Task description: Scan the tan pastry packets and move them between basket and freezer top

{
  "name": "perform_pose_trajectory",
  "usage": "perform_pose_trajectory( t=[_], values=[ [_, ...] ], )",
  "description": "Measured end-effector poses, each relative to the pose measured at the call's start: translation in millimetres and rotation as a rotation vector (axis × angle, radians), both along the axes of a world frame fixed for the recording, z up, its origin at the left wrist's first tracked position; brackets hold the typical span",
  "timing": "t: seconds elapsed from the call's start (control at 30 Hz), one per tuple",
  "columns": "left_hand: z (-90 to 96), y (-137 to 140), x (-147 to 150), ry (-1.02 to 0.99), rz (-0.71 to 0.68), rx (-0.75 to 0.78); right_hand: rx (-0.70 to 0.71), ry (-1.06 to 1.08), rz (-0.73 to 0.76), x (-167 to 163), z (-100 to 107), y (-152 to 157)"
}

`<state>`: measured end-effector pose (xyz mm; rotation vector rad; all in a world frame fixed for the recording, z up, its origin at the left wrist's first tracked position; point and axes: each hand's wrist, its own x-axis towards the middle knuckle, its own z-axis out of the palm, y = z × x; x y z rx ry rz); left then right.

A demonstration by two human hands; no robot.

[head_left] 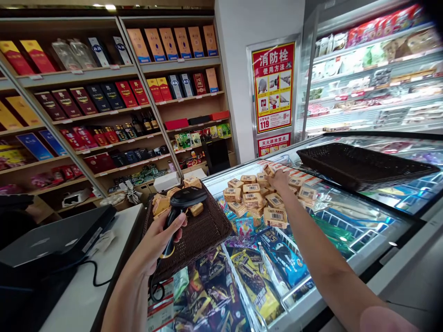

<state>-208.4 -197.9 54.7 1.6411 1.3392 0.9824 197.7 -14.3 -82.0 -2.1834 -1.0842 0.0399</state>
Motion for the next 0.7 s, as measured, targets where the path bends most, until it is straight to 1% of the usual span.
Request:
perform_pose_trajectory(
  t=[0.1,0.2,0.33,0.4,0.47,0.53,0.6,0.7],
  values=[
    [2.7,-1,-3,-0.011,0.025,0.011,-0.014,0.002,0.030,-2,0,1],
    [4.6,-2,-10,-0.031,0.046,0.018,-0.020,-0.028,0.052,3,0,-4],
    [4.5,-3,-21,-0.070,0.038,0.033,-0.041,-0.062,0.079,9,1,-13],
    [4.7,-3,-25,-0.076,0.042,0.029,-0.027,-0.093,0.054,6,6,-18],
    [5.8,-4,-28,-0.083,0.054,0.032,0.030,-0.147,0.027,-5,16,-22],
    [7.2,-5,-29,-0.103,0.067,0.050,0.102,-0.204,0.074,-30,28,-25],
    [8.2,-5,-29,-0.124,0.079,0.060,0.139,-0.230,0.232,-71,39,-28],
    [7.5,-4,-29,-0.140,0.093,0.054,0.084,-0.223,0.616,-158,46,-29]
  ],
)
